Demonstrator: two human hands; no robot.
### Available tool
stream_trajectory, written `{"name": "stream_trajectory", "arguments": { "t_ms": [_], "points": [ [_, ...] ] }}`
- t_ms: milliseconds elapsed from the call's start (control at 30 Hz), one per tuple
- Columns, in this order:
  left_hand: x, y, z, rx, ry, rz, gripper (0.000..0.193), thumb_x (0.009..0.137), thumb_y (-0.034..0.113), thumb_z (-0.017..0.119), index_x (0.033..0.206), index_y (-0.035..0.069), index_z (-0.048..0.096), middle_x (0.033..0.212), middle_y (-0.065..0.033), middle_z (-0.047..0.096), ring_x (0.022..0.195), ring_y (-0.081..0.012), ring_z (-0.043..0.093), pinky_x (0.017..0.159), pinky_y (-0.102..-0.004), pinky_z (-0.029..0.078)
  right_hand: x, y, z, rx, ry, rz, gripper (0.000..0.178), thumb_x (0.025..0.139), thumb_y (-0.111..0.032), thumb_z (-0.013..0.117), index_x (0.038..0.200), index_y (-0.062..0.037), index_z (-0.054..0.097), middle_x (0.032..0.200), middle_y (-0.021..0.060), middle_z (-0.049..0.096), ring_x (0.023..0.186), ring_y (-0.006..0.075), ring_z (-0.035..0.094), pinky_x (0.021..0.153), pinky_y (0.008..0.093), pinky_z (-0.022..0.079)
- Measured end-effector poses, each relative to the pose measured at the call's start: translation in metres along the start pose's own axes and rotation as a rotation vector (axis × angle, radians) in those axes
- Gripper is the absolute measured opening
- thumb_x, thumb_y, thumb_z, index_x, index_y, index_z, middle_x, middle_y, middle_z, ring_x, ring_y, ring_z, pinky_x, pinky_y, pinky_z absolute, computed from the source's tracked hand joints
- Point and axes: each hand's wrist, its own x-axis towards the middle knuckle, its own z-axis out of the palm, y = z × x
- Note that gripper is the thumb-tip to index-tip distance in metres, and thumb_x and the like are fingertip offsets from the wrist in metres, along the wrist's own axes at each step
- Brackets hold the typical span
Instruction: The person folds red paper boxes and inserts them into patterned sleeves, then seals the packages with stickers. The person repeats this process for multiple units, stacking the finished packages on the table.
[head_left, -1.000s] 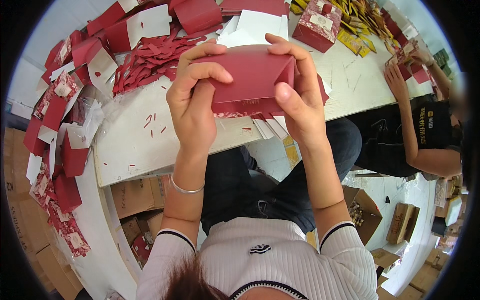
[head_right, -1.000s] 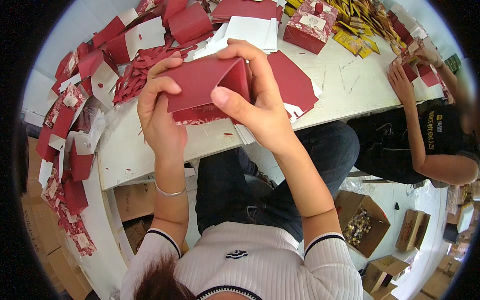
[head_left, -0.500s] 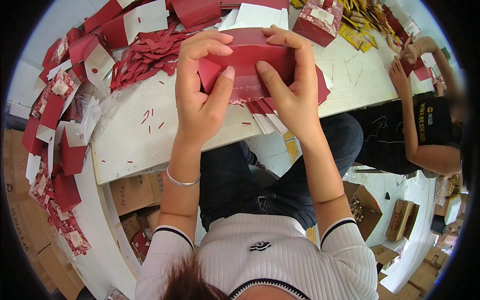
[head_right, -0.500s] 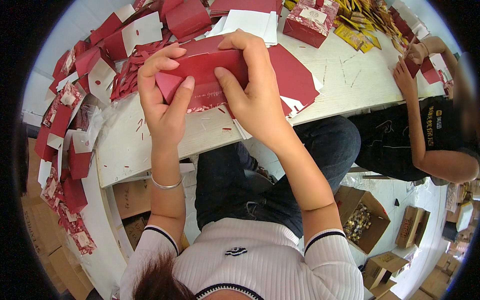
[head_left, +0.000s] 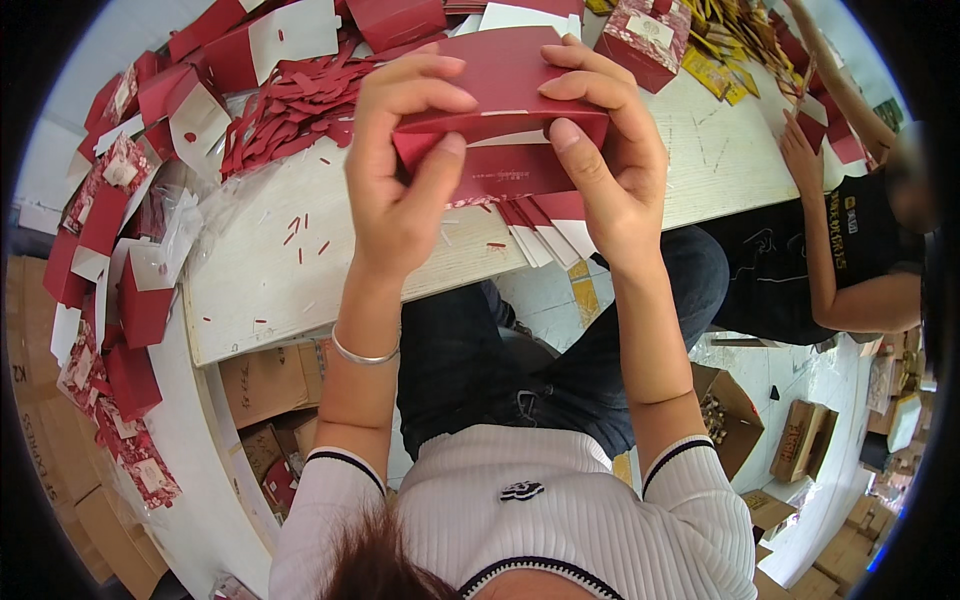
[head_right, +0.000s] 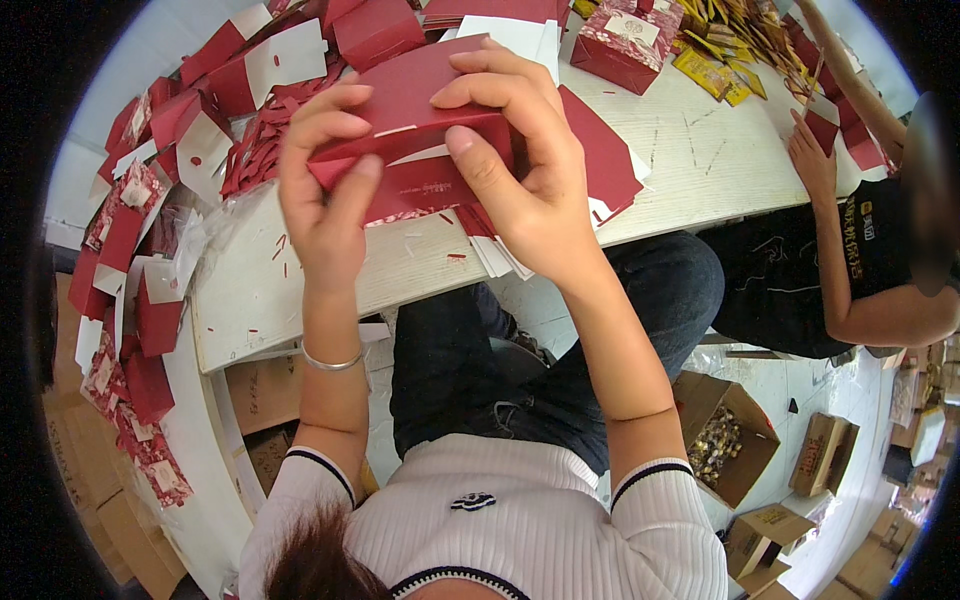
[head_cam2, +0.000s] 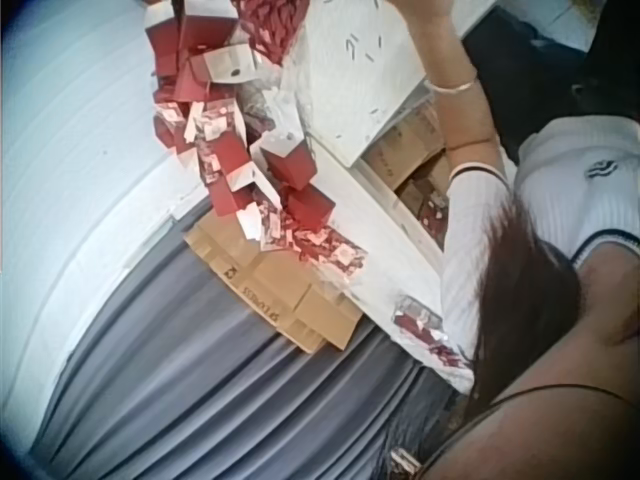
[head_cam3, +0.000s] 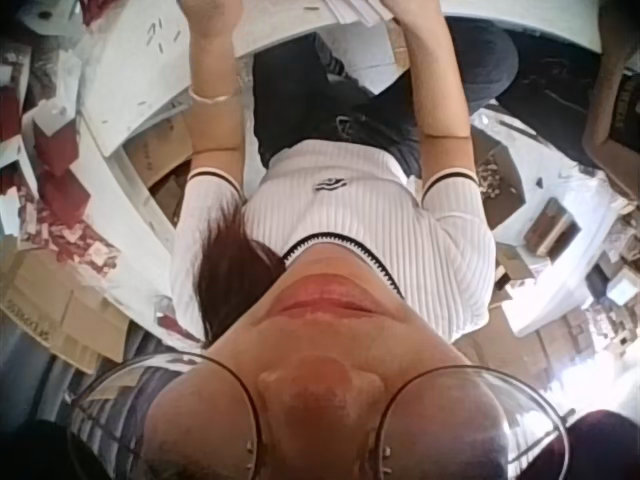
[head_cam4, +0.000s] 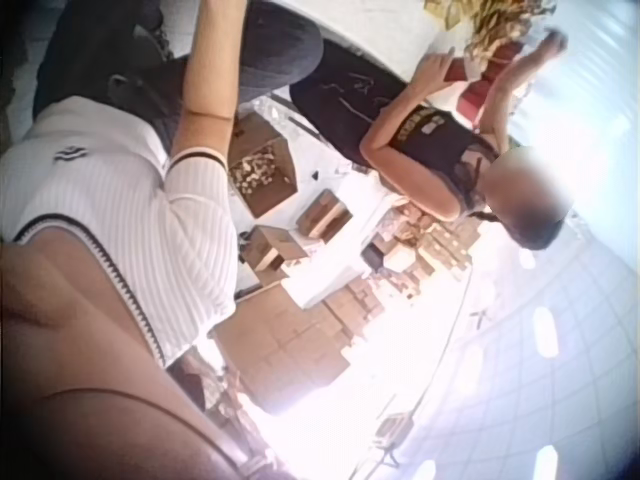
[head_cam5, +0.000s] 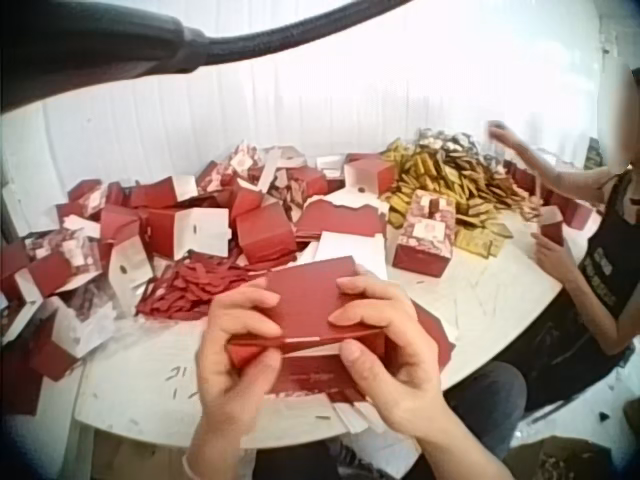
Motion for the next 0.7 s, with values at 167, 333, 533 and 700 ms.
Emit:
{"name": "stream_trajectory", "arguments": {
  "t_ms": [167, 333, 533, 700],
  "points": [
    [-0.001, -0.013, -0.01, 0.05, -0.017, -0.016, 0.021, 0.069, -0.012, 0.048, 0.084, 0.002, 0.054, 0.104, -0.0108, 0.056, 0.108, -0.0255, 0.048, 0.094, -0.0348, 0.035, 0.0, -0.011, 0.006, -0.135, -0.063, -0.018, 0.023, 0.072, 0.0, 0.058, 0.095, -0.0041, 0.06, 0.115, 0.0155, 0.048, 0.118, 0.0318, 0.039, 0.095, 0.038, 0.032],
    [0.007, 0.006, -0.014, -0.138, -0.096, -0.003, 0.034, 0.061, 0.001, 0.046, 0.094, -0.001, 0.055, 0.116, -0.016, 0.049, 0.112, -0.0243, 0.043, 0.096, -0.0353, 0.031, 0.004, -0.01, 0.003, -0.067, -0.014, -0.002, 0.022, 0.072, 0.002, 0.057, 0.093, -0.0036, 0.062, 0.116, 0.0168, 0.047, 0.119, 0.0323, 0.039, 0.095, 0.0388, 0.033],
    [-0.005, 0.025, -0.014, -0.629, 0.198, -0.761, 0.054, 0.09, 0.044, 0.036, 0.121, -0.001, 0.042, 0.123, -0.0093, 0.044, 0.117, -0.02, 0.04, 0.092, -0.0324, 0.034, -0.003, -0.003, 0.008, -0.034, -0.034, -0.174, 0.014, 0.074, 0.003, 0.056, 0.087, 0.0001, 0.062, 0.113, 0.0152, 0.05, 0.111, 0.029, 0.047, 0.091, 0.0358, 0.039],
    [-0.018, -0.005, -0.005, -0.22, 0.058, -0.782, 0.052, 0.085, 0.036, 0.052, 0.124, 0.005, 0.038, 0.122, -0.0086, 0.043, 0.109, -0.0191, 0.044, 0.088, -0.0306, 0.035, -0.017, 0.014, 0.016, 0.592, -0.111, 0.185, 0.01, 0.08, -0.001, 0.052, 0.086, 0.0034, 0.06, 0.098, 0.0141, 0.058, 0.097, 0.0261, 0.056, 0.085, 0.0346, 0.044]
  ]
}}
